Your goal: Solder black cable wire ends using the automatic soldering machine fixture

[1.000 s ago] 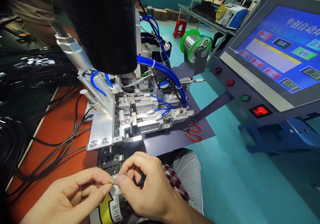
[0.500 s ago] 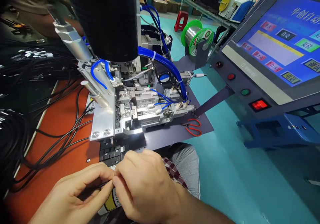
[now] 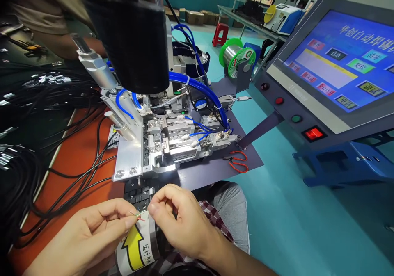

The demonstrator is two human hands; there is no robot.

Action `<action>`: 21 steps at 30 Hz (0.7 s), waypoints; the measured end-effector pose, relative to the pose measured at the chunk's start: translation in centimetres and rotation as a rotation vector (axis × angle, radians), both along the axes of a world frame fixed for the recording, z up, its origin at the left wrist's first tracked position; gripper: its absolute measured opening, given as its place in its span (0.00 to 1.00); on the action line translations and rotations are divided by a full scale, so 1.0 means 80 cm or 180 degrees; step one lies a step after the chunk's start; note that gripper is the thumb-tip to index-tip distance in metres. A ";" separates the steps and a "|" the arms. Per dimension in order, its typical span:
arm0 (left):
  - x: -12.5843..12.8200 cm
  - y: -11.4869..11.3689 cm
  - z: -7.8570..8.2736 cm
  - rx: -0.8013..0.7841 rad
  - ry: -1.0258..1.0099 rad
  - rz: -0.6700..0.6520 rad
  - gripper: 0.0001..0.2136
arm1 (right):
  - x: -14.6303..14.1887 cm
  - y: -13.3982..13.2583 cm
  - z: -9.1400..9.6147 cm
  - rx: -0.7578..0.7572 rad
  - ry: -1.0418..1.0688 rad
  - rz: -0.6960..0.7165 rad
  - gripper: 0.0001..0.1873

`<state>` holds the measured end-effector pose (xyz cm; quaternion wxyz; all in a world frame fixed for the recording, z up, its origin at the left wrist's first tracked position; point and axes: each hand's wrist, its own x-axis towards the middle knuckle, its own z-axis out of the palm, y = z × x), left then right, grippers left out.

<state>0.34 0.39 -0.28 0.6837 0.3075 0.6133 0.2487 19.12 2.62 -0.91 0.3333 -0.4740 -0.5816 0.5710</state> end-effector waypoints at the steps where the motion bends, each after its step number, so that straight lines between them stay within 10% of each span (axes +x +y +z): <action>1: 0.000 0.000 -0.002 0.0019 -0.0016 0.0029 0.19 | -0.001 -0.001 0.001 0.0047 -0.0032 0.0020 0.05; 21: 0.013 0.008 0.031 -0.0103 0.0216 -0.0119 0.18 | 0.007 0.028 0.012 0.1255 -0.0528 0.1184 0.11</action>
